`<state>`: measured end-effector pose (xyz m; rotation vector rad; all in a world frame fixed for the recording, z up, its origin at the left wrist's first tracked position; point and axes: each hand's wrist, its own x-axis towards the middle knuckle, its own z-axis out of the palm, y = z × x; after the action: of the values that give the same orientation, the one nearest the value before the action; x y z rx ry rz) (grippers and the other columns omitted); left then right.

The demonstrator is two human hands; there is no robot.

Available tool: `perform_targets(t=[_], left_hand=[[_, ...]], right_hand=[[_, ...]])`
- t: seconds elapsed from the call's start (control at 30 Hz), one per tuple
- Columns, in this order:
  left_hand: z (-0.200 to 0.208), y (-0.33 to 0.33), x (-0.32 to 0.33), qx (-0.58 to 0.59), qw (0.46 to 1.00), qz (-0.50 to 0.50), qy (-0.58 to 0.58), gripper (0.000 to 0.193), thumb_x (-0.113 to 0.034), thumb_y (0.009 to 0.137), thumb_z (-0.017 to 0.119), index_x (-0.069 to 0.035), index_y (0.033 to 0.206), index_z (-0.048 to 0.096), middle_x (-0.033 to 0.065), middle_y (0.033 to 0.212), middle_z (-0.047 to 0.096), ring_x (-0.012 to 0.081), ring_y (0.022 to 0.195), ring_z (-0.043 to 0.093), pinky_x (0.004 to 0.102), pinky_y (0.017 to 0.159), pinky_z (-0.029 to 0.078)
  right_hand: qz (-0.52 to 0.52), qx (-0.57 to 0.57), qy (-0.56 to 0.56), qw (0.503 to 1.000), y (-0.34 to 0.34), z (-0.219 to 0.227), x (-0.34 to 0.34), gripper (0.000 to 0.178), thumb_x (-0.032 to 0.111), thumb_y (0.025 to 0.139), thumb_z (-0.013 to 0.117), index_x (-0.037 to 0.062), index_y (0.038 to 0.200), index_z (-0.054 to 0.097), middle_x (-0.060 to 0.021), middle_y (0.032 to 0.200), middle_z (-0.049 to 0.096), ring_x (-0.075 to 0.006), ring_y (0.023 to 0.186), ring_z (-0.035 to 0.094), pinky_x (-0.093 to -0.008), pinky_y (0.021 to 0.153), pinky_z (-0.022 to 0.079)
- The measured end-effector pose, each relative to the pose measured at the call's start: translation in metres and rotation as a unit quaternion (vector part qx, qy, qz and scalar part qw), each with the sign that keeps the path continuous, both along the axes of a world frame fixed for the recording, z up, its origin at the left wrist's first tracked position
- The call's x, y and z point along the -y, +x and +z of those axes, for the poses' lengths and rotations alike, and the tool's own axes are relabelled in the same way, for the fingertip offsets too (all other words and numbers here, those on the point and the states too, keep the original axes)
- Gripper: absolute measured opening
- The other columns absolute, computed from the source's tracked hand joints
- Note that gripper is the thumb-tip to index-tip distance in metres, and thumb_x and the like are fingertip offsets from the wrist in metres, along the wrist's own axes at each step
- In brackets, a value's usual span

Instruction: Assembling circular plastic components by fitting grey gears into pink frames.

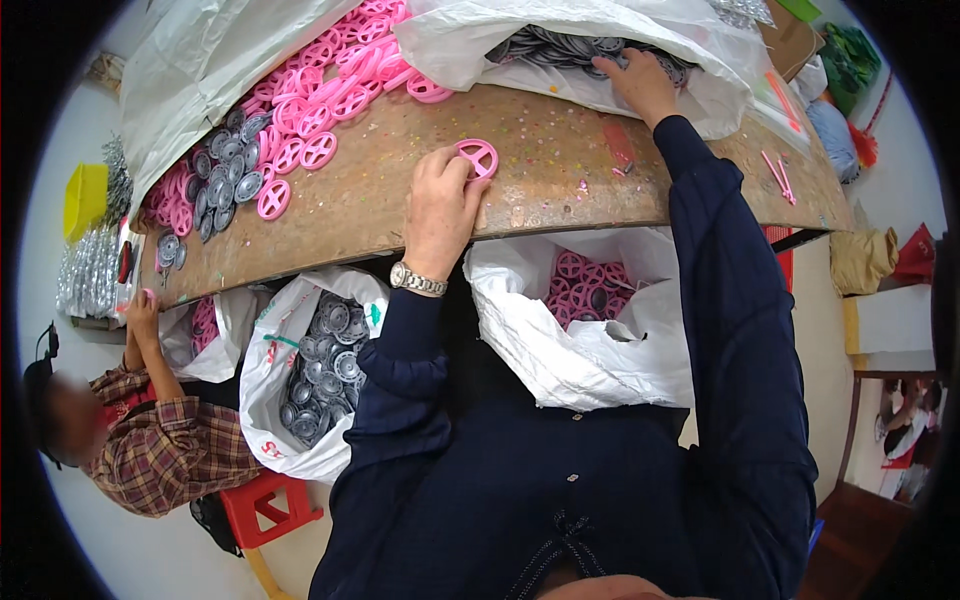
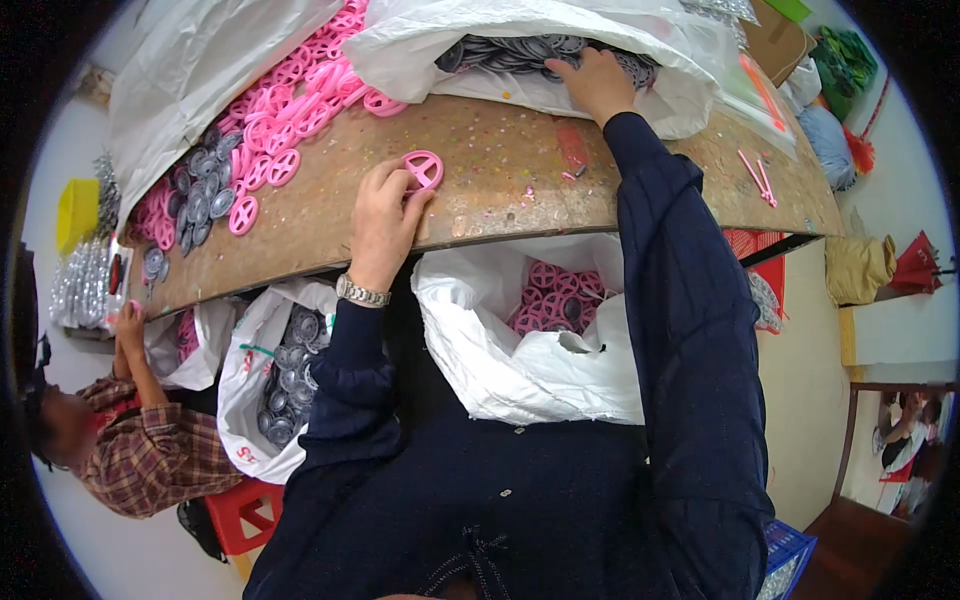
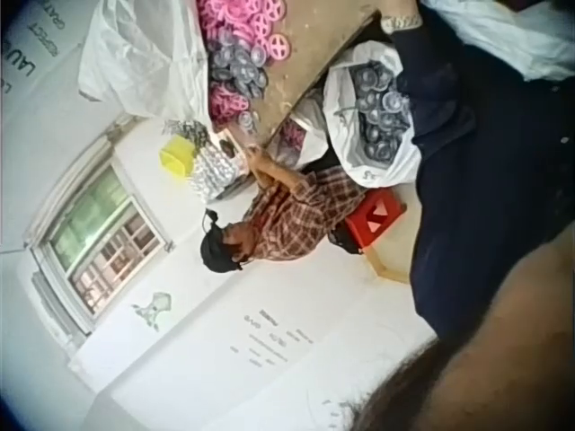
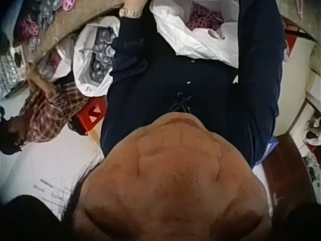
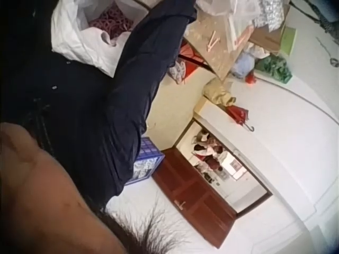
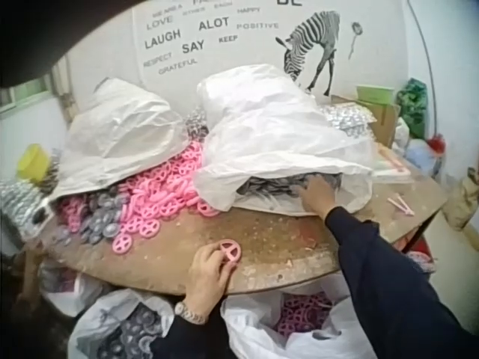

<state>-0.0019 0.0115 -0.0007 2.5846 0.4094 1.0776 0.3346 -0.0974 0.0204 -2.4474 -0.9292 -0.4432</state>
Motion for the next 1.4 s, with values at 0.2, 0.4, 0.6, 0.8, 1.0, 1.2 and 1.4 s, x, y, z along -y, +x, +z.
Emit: perform_targets(t=[0.2, 0.4, 0.6, 0.8, 1.0, 1.2, 1.4], left_hand=[[-0.001, -0.001, 0.000, 0.013, 1.000, -0.004, 0.012, 0.018, -0.013, 0.083, 0.071, 0.000, 0.090, 0.061, 0.0172, 0.108, 0.062, 0.0367, 0.103, 0.057, 0.0443, 0.089, 0.047], [0.002, 0.000, 0.001, 0.064, 0.997, -0.032, -0.041, 0.014, -0.011, 0.086, 0.068, 0.001, 0.090, 0.061, 0.0173, 0.104, 0.064, 0.0357, 0.096, 0.060, 0.0425, 0.084, 0.049], [0.002, -0.007, -0.009, 0.108, 0.968, -0.045, -0.221, 0.013, -0.011, 0.095, 0.062, 0.002, 0.092, 0.063, 0.0112, 0.087, 0.069, 0.0227, 0.077, 0.066, 0.0332, 0.067, 0.050], [0.006, -0.016, -0.004, 0.168, 0.715, -0.201, -0.648, 0.022, -0.017, 0.103, 0.051, 0.002, 0.112, 0.058, 0.0129, 0.107, 0.067, 0.0210, 0.097, 0.068, 0.0346, 0.084, 0.058], [0.021, -0.009, 0.032, 0.178, 0.652, -0.249, -0.694, 0.022, -0.020, 0.103, 0.052, 0.000, 0.105, 0.058, 0.0099, 0.100, 0.067, 0.0178, 0.091, 0.069, 0.0352, 0.084, 0.060], [0.028, -0.011, 0.061, 0.162, 0.757, -0.222, -0.593, 0.011, -0.011, 0.101, 0.054, -0.002, 0.100, 0.059, 0.0074, 0.095, 0.066, 0.0146, 0.086, 0.067, 0.0300, 0.079, 0.057], [0.034, -0.021, 0.066, 0.062, 0.979, -0.187, 0.049, 0.018, -0.006, 0.081, 0.071, -0.002, 0.095, 0.062, 0.0119, 0.104, 0.065, 0.0334, 0.098, 0.064, 0.0395, 0.081, 0.053]], right_hand=[[-0.004, 0.009, 0.015, 1.000, -0.004, -0.015, -0.017, 0.059, 0.048, 0.078, 0.074, -0.0031, 0.105, 0.064, -0.0248, 0.112, 0.064, -0.0409, 0.105, 0.063, -0.0474, 0.091, 0.050], [0.003, -0.078, 0.109, 0.991, 0.026, -0.019, -0.002, 0.046, 0.037, 0.076, 0.077, -0.0008, 0.098, 0.064, -0.0208, 0.093, 0.069, -0.0371, 0.094, 0.066, -0.0438, 0.082, 0.051], [0.061, -0.121, 0.195, 0.971, 0.029, -0.020, 0.025, 0.044, 0.039, 0.076, 0.077, 0.0006, 0.095, 0.066, -0.0190, 0.090, 0.069, -0.0366, 0.083, 0.065, -0.0412, 0.076, 0.050], [0.175, -0.296, 0.287, 0.894, -0.072, 0.017, 0.059, 0.024, 0.029, 0.089, 0.073, 0.0081, 0.096, 0.064, 0.0053, 0.078, 0.061, -0.0027, 0.065, 0.052, -0.0192, 0.055, 0.037], [0.258, -0.464, 0.324, 0.783, -0.159, 0.031, 0.085, 0.014, 0.020, 0.094, 0.068, 0.0079, 0.097, 0.062, 0.0059, 0.082, 0.059, -0.0022, 0.066, 0.049, -0.0184, 0.062, 0.040], [0.282, -0.613, 0.380, 0.632, -0.196, 0.028, 0.104, 0.011, 0.020, 0.097, 0.064, 0.0101, 0.102, 0.063, 0.0019, 0.098, 0.066, -0.0055, 0.086, 0.058, -0.0227, 0.074, 0.046], [0.265, -0.674, 0.380, 0.575, -0.202, 0.018, 0.111, 0.013, 0.022, 0.098, 0.063, 0.0119, 0.106, 0.063, 0.0002, 0.103, 0.067, -0.0094, 0.096, 0.063, -0.0299, 0.084, 0.052]])
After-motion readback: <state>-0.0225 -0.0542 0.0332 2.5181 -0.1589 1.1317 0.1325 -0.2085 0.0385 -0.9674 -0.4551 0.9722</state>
